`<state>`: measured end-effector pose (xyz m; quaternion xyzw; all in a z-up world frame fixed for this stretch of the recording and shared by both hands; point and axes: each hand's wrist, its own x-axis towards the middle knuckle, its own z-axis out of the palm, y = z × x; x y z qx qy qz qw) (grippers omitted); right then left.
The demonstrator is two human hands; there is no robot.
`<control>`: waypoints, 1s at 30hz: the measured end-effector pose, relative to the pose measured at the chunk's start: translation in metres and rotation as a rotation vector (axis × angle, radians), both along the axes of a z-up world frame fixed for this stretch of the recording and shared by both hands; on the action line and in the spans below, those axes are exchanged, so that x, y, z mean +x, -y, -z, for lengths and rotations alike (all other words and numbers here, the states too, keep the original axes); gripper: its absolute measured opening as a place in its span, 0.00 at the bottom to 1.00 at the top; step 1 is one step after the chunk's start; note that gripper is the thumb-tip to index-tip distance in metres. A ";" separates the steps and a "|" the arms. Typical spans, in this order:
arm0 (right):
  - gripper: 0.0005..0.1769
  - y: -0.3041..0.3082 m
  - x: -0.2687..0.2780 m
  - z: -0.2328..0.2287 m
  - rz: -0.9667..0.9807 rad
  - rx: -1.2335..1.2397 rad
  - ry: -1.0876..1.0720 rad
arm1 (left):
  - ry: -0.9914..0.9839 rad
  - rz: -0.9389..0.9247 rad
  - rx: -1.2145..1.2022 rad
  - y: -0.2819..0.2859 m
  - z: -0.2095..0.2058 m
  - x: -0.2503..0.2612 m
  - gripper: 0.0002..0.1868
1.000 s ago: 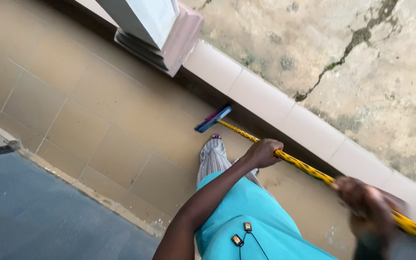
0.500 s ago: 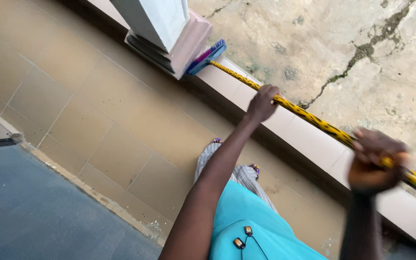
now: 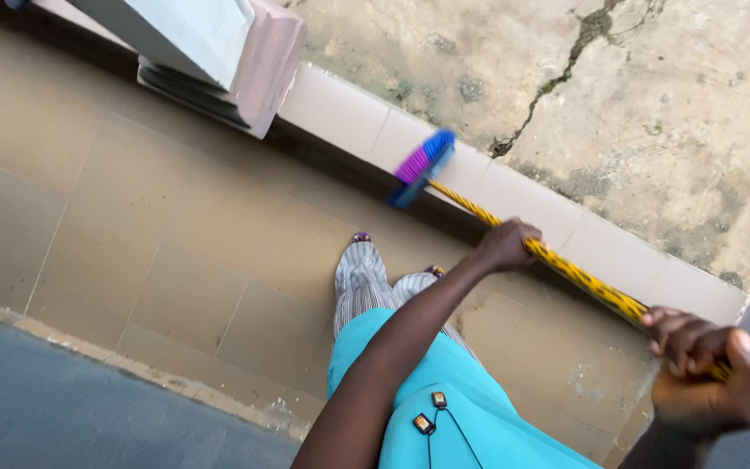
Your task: The person sweeps a tiled floor using a broom, pushing debris along the length of a balcony and around a pillar.
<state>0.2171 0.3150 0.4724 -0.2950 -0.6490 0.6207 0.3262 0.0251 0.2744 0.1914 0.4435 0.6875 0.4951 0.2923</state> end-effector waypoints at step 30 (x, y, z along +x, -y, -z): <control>0.17 -0.076 0.246 0.044 -0.200 0.248 -0.079 | 0.156 0.587 0.035 -0.067 -0.048 0.166 0.06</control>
